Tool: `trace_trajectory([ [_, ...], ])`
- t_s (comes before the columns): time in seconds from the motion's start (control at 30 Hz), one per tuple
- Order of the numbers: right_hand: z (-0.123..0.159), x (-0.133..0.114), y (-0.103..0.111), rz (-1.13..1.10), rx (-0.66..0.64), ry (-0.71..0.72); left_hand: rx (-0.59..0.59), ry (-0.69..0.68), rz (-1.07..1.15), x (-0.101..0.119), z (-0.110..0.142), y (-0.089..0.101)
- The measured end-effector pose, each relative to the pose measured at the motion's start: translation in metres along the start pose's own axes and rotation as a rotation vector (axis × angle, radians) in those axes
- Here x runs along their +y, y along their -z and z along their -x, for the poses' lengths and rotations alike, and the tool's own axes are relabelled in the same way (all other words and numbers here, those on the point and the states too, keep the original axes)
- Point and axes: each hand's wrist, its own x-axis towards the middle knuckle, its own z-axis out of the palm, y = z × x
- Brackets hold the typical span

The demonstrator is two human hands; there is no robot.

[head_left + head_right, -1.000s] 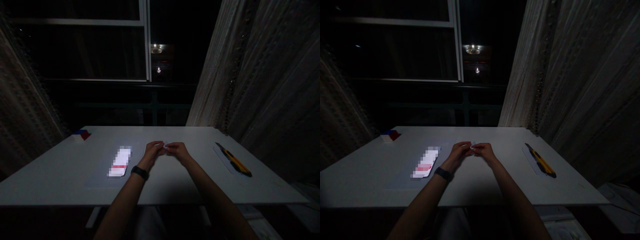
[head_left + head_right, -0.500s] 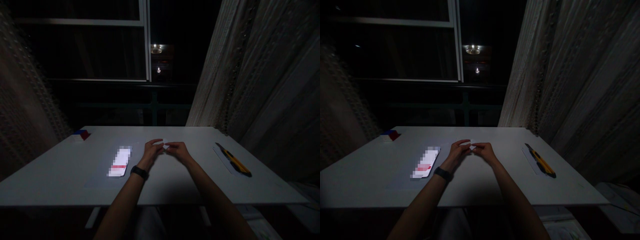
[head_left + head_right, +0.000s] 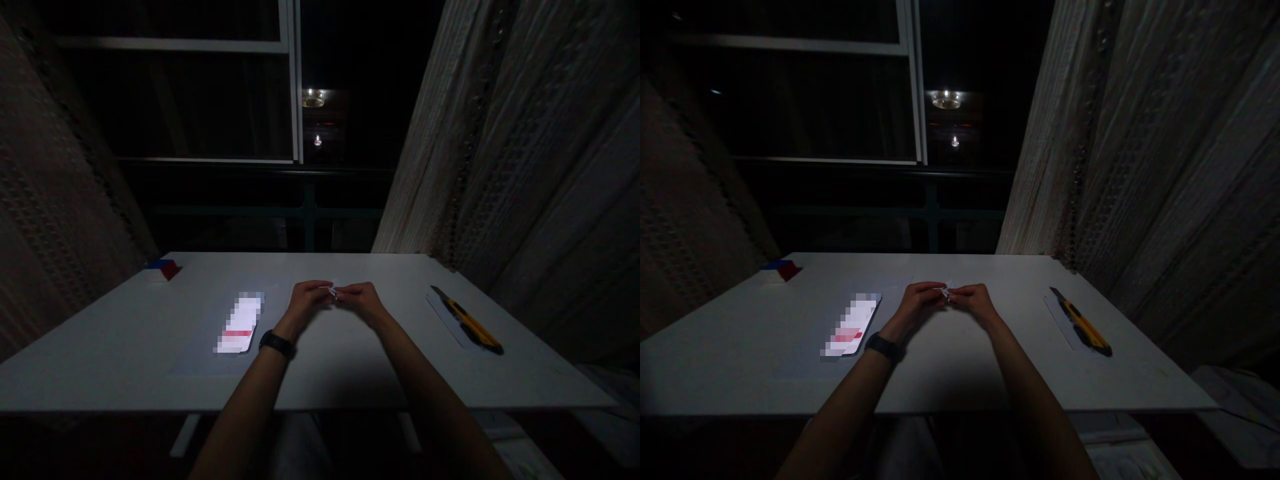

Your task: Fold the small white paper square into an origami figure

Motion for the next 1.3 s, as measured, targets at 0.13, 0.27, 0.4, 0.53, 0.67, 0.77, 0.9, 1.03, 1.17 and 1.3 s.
trace_trajectory([
  [0.13, 0.0, -0.004, 0.001, -0.025, -0.014, -0.015, -0.031, -0.015, -0.066, 0.001, 0.0, 0.001],
  [0.27, 0.001, -0.006, 0.001, -0.099, -0.02, -0.054, -0.034, -0.051, -0.103, -0.002, -0.001, 0.003],
  [0.4, 0.003, -0.011, 0.0, -0.138, -0.002, -0.08, -0.064, -0.093, -0.105, -0.005, -0.003, 0.005],
  [0.53, 0.004, -0.014, 0.0, -0.144, -0.024, -0.11, -0.044, -0.171, -0.231, -0.007, -0.005, 0.006],
  [0.67, 0.005, -0.016, 0.0, -0.174, -0.029, -0.124, -0.012, -0.203, -0.336, -0.008, -0.007, 0.007],
  [0.77, 0.006, -0.017, 0.0, -0.169, -0.018, -0.128, -0.038, -0.206, -0.348, -0.006, -0.005, 0.007],
  [0.9, 0.006, -0.016, 0.001, -0.169, -0.017, -0.124, -0.09, -0.189, -0.329, -0.003, -0.003, 0.006],
  [1.03, 0.006, -0.015, 0.003, -0.171, -0.043, -0.155, -0.054, -0.208, -0.368, -0.004, -0.004, 0.006],
  [1.17, 0.005, -0.013, 0.003, -0.166, -0.045, -0.152, -0.081, -0.199, -0.326, -0.005, -0.004, 0.006],
  [1.3, 0.005, -0.011, 0.004, -0.122, -0.035, -0.124, -0.101, -0.157, -0.25, -0.004, -0.002, 0.006],
])
